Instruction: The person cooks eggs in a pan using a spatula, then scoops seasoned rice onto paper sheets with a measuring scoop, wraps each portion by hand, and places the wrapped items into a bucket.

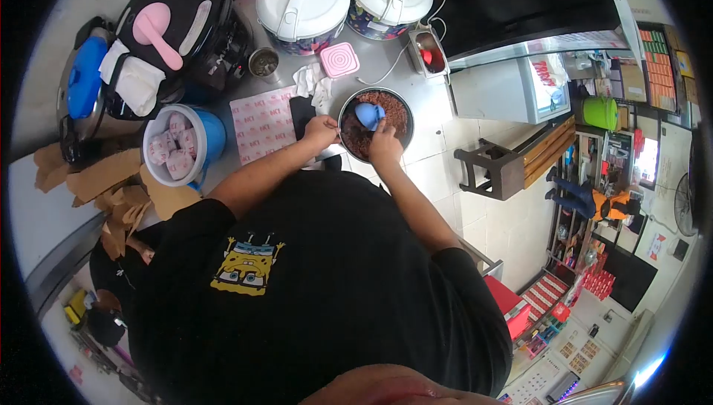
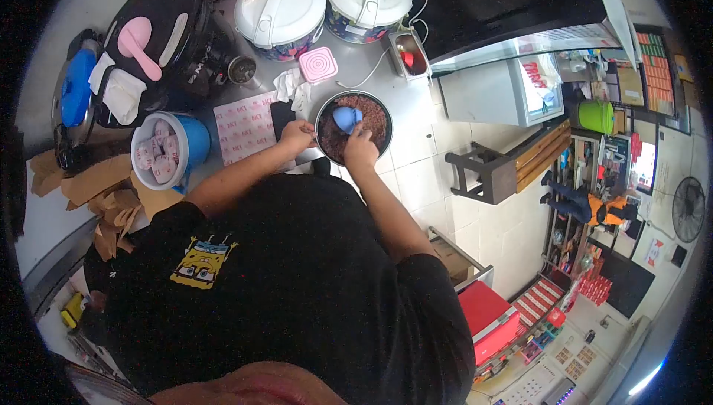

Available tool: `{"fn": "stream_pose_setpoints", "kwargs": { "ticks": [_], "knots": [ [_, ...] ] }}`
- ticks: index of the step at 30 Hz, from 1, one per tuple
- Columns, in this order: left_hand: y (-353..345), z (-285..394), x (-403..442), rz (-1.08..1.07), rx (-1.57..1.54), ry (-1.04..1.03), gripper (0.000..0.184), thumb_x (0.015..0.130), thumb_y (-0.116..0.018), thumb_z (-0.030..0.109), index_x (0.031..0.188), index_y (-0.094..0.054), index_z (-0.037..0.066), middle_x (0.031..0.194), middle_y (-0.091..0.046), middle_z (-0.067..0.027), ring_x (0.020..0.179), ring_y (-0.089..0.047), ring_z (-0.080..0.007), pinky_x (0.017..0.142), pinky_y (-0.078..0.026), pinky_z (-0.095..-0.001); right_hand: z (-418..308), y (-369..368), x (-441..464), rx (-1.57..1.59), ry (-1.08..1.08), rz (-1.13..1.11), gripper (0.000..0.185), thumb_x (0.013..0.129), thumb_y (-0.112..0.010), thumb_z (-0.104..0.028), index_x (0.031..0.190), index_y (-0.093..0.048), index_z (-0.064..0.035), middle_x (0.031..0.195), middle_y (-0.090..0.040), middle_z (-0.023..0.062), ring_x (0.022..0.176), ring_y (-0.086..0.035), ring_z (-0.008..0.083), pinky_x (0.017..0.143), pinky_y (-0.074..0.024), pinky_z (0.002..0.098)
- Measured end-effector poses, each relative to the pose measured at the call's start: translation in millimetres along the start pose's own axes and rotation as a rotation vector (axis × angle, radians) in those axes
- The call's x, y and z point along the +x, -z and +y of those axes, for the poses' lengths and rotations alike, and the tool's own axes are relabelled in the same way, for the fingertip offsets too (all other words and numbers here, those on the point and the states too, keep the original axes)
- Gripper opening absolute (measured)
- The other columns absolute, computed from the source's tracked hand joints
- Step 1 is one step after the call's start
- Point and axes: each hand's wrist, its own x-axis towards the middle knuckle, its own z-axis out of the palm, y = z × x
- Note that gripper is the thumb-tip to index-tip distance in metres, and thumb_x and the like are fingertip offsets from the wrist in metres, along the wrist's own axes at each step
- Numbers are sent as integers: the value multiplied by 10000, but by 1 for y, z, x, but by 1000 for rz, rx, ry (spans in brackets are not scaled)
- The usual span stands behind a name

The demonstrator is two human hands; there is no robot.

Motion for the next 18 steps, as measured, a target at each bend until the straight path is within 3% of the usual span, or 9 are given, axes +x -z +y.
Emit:
{"fn": "stream_pose_setpoints", "kwargs": {
  "ticks": [1,6,8,9,12,16,18],
  "knots": [
    [-1,-2,1,16,-5,-20,138,898,-695,-52,1027,-648,-36,976,-638,-107,876,-701,-227,704,-674,-354,6,-4,3,-21,9,70,511,1011,-457,-163,1499,-392,-25,1238,-604,246,953,-727,396,803,-602,469],
    [0,-12,9,-23,-20,-52,123,889,-702,-57,1004,-664,-34,963,-653,-102,863,-702,-217,692,-677,-354,16,3,22,-21,-27,109,336,1020,-467,-186,1305,-554,-30,1073,-705,220,950,-737,384,817,-606,469],
    [1,-7,5,-7,-24,-26,111,897,-701,-51,1000,-663,-34,962,-650,-99,864,-700,-212,693,-675,-344,19,9,31,30,28,-64,295,981,-508,-163,1193,-658,-22,1127,-714,237,1013,-729,374,867,-597,474],
    [1,-11,10,-17,-33,-41,108,908,-694,-44,1009,-659,-35,966,-645,-102,865,-695,-213,704,-674,-338,24,13,35,129,70,-161,306,921,-574,-171,1111,-723,15,1158,-689,312,1109,-695,405,926,-578,480],
    [1,-18,16,-11,-44,-46,107,908,-693,-45,1007,-654,-31,975,-639,-108,863,-693,-221,706,-672,-338,25,-31,45,244,173,-191,319,864,-611,-185,1044,-736,47,1130,-688,324,1094,-683,445,950,-561,490],
    [0,-2,4,-42,-13,29,100,925,-662,-47,980,-591,-3,985,-613,-86,876,-665,-206,753,-664,-369,6,-52,36,485,57,-91,315,844,-624,-186,994,-730,69,1036,-694,344,1057,-691,447,955,-552,488],
    [1,-3,7,-57,18,19,101,924,-658,-53,971,-586,0,982,-607,-85,873,-664,-205,753,-663,-371,-3,-17,6,500,64,-147,330,851,-619,-185,1045,-720,62,1042,-695,335,1060,-688,445,956,-546,494]
  ]
}}
